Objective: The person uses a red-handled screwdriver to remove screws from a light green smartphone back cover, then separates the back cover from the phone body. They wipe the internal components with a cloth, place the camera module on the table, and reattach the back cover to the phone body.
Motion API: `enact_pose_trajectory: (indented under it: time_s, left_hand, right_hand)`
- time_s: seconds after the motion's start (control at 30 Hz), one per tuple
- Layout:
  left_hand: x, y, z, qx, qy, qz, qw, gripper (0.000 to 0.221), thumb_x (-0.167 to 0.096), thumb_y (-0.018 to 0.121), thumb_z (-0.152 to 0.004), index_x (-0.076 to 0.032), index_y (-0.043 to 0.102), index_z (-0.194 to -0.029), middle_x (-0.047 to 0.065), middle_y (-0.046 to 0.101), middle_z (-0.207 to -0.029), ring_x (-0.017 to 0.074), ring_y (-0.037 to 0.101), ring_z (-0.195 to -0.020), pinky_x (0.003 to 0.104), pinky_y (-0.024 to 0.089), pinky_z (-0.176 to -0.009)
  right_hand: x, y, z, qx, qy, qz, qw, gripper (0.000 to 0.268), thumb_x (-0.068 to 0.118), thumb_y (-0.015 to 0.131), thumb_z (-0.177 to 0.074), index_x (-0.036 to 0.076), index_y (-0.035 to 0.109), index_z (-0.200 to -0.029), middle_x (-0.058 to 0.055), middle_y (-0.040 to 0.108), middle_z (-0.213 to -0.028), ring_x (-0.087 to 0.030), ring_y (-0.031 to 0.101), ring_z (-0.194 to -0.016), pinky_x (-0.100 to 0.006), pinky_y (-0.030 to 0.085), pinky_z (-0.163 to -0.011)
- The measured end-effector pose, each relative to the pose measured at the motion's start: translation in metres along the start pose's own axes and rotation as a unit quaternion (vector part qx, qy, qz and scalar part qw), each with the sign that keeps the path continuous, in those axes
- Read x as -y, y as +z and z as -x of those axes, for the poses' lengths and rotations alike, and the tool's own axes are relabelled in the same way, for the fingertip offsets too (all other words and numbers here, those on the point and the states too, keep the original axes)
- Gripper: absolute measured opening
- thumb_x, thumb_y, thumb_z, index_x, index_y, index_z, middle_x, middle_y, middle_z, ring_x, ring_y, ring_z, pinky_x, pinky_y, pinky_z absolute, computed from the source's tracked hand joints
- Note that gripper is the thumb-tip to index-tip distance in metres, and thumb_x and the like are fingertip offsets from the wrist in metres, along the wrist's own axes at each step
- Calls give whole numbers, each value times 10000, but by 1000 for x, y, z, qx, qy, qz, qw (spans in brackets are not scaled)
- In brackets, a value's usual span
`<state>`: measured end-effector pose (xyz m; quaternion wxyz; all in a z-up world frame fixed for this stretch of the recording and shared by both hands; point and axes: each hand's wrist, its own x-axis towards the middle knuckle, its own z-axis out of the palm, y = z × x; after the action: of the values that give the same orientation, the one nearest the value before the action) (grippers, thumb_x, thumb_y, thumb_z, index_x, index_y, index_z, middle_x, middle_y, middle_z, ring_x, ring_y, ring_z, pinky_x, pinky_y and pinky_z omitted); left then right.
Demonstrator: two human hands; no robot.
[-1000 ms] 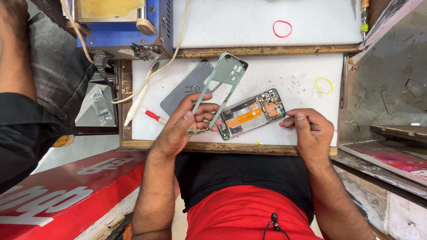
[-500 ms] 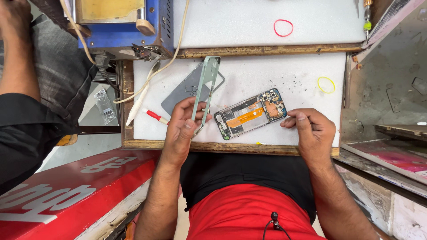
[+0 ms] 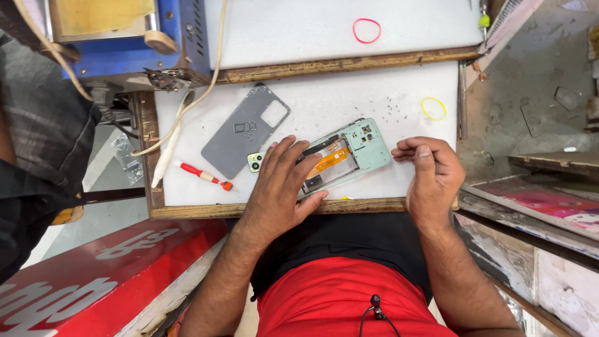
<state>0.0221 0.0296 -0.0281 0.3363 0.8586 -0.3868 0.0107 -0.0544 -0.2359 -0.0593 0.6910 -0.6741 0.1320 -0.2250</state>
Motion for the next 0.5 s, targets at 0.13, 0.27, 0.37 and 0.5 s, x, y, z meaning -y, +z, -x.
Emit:
enact_pose_trajectory:
  time_s: [0.13, 0.27, 0.37, 0.5]
  left_hand:
    - [1, 2, -2, 12, -13, -27, 999, 799, -332, 867, -841, -134, 425, -1477, 205, 457, -1481, 414, 426, -1440, 660, 299, -1215]
    - [6, -4, 3, -21, -45, 17, 999, 781, -290, 860, -849, -107, 425, -1472, 192, 476, -1501, 399, 464, -1446, 622, 297, -1252]
    - [12, -7, 14, -64, -116, 160, 978, 786, -267, 830, -875, -76, 395, -1502, 197, 495, -1538, 373, 502, -1459, 528, 376, -1252]
    - [18, 10, 19, -156, -98, 392, 901, 775, -294, 792, -980, -64, 327, -1556, 209, 475, -1588, 314, 500, -1449, 455, 353, -1296]
  right_hand:
    - [2, 1, -2, -2, -8, -4, 1000, 199, 129, 547, -1141, -49, 629, -1177, -165, 704, -1098, -221, 703, -976, -366, 610, -908]
    - [5, 4, -2, 5, -18, -3, 1000, 207, 138, 542, -1151, -50, 608, -1205, -179, 692, -1140, -238, 694, -1039, -397, 594, -970]
    - [6, -1, -1, 24, -13, -131, 991, 245, 193, 529, -1147, -4, 575, -1283, -183, 713, -1130, -242, 697, -1035, -392, 558, -993]
    - [12, -25, -16, -8, 49, -354, 934, 313, 277, 480, -1108, 42, 533, -1309, -177, 713, -1121, -292, 699, -1076, -460, 572, -1036]
